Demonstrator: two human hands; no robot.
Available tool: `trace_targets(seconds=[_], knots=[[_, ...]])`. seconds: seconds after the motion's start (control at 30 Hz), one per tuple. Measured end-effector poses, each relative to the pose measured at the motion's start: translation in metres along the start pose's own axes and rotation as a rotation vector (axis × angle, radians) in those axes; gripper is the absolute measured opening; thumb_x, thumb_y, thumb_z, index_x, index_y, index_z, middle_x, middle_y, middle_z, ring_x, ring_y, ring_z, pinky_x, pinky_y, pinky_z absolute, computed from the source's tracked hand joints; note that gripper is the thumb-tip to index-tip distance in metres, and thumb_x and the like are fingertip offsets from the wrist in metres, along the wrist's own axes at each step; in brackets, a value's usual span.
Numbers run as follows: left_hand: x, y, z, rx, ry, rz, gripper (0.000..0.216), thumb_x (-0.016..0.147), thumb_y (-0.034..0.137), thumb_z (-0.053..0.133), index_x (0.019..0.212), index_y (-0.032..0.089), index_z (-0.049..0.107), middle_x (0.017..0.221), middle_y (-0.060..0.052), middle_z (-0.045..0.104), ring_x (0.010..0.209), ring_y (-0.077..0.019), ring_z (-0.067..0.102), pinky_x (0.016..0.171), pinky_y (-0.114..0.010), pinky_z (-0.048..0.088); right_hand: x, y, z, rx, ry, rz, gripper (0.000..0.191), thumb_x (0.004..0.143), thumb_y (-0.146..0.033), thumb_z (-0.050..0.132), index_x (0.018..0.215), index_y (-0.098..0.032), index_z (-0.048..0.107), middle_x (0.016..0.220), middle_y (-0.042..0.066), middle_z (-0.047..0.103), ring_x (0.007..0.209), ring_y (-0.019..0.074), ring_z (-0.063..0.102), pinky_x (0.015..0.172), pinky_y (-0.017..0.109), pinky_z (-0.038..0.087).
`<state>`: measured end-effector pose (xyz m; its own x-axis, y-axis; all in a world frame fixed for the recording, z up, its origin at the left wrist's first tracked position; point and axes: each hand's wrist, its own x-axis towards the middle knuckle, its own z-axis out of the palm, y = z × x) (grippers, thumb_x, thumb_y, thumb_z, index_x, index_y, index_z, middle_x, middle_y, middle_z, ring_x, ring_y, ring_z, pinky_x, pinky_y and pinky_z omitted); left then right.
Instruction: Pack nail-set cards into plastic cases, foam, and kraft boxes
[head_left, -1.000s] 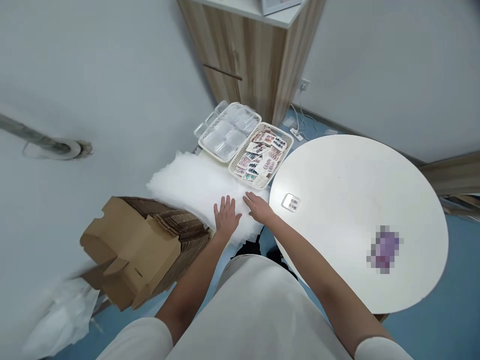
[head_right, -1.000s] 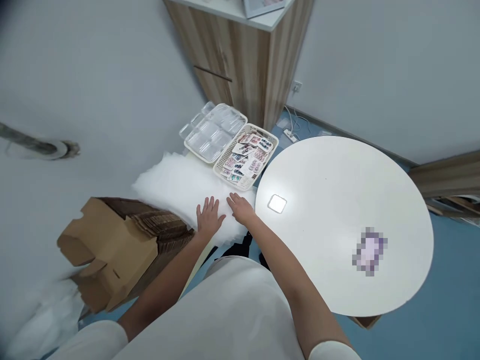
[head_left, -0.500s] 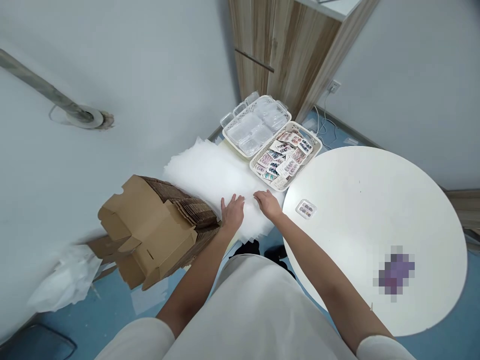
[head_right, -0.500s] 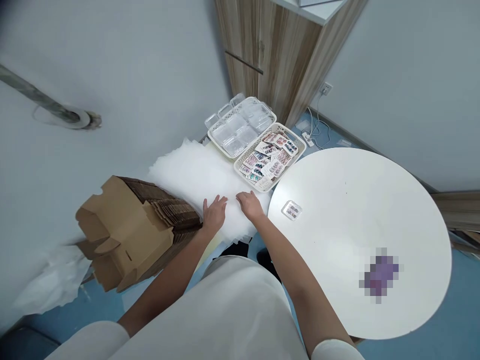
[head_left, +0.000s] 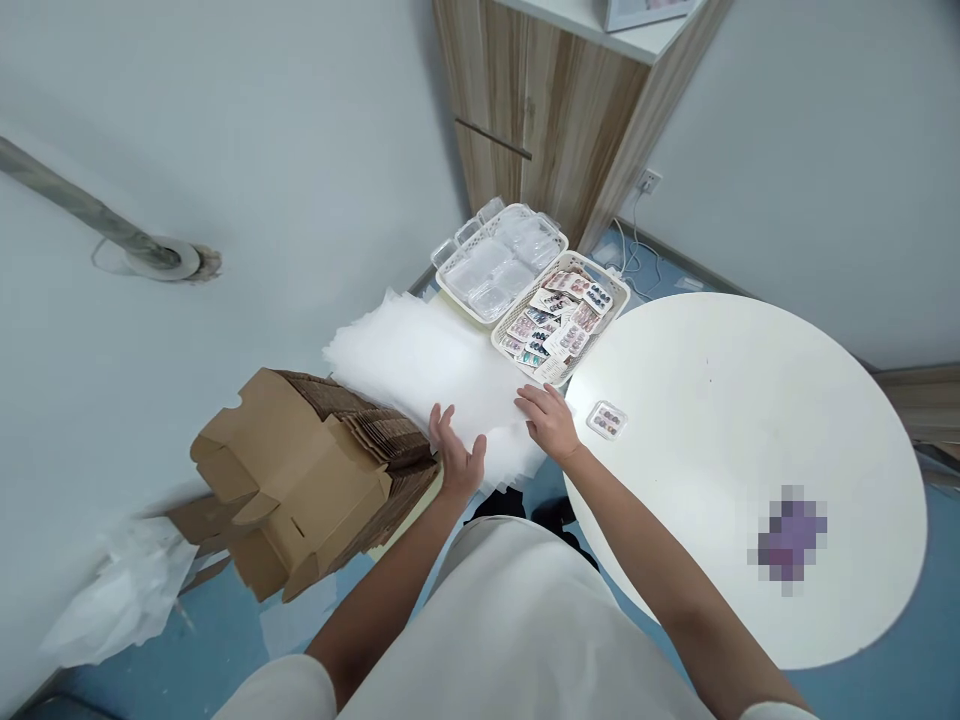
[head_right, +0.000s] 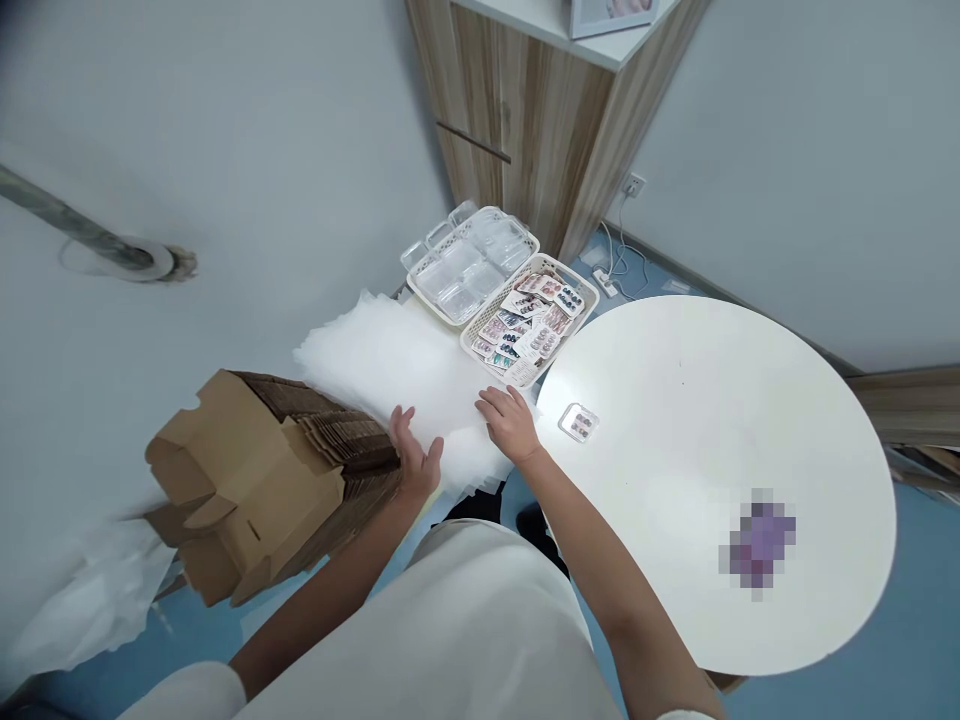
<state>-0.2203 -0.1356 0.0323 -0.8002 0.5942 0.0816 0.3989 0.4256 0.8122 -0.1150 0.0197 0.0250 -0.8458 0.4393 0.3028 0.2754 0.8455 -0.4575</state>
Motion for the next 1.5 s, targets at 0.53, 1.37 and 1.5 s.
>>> trace_targets(seconds=[0.53, 1.37, 1.5], knots=[[0.005, 0.113, 0.069, -0.7, -0.397, -0.19, 0.078, 0.077, 0.021, 0.057, 0.135, 0.038, 0.008, 0.145, -0.008, 0.015, 0.115, -0.022, 0.048, 0.085, -0.031, 0.047, -0.171, 0.006, -0.161, -0.103, 0.176, 0.249, 0.023, 0.085, -0.021, 0.049, 0.102, -0.031, 0.06, 0.113, 0.001, 0.061, 0.116, 0.0211, 0.047, 0.104, 0.05, 0.028], [-0.114, 0.125, 0.22, 0.009, -1.2, -0.341, 0.08, 0.065, 0.041, 0.068, 0.131, 0.014, 0.032, 0.123, -0.02, 0.048, 0.105, -0.0243, 0.054, 0.079, -0.032, 0.046, -0.327, -0.009, -0.085, -0.144, -0.089, 0.804, 0.048, 0.08, -0.005, 0.037, 0.123, -0.022, 0.047, 0.13, 0.009, 0.046, 0.123, 0.0238, 0.039, 0.098, 0.045, 0.033], [-0.124, 0.132, 0.22, -0.108, -1.211, -0.322, 0.056, 0.073, 0.029, 0.06, 0.124, 0.016, 0.041, 0.093, -0.009, 0.063, 0.076, -0.0159, 0.063, 0.073, -0.029, 0.048, -0.322, 0.009, -0.102, 0.061, 0.028, 0.879, 0.044, 0.08, -0.038, 0.05, 0.12, -0.022, 0.049, 0.136, 0.011, 0.038, 0.129, 0.0266, 0.028, 0.101, 0.048, 0.027]])
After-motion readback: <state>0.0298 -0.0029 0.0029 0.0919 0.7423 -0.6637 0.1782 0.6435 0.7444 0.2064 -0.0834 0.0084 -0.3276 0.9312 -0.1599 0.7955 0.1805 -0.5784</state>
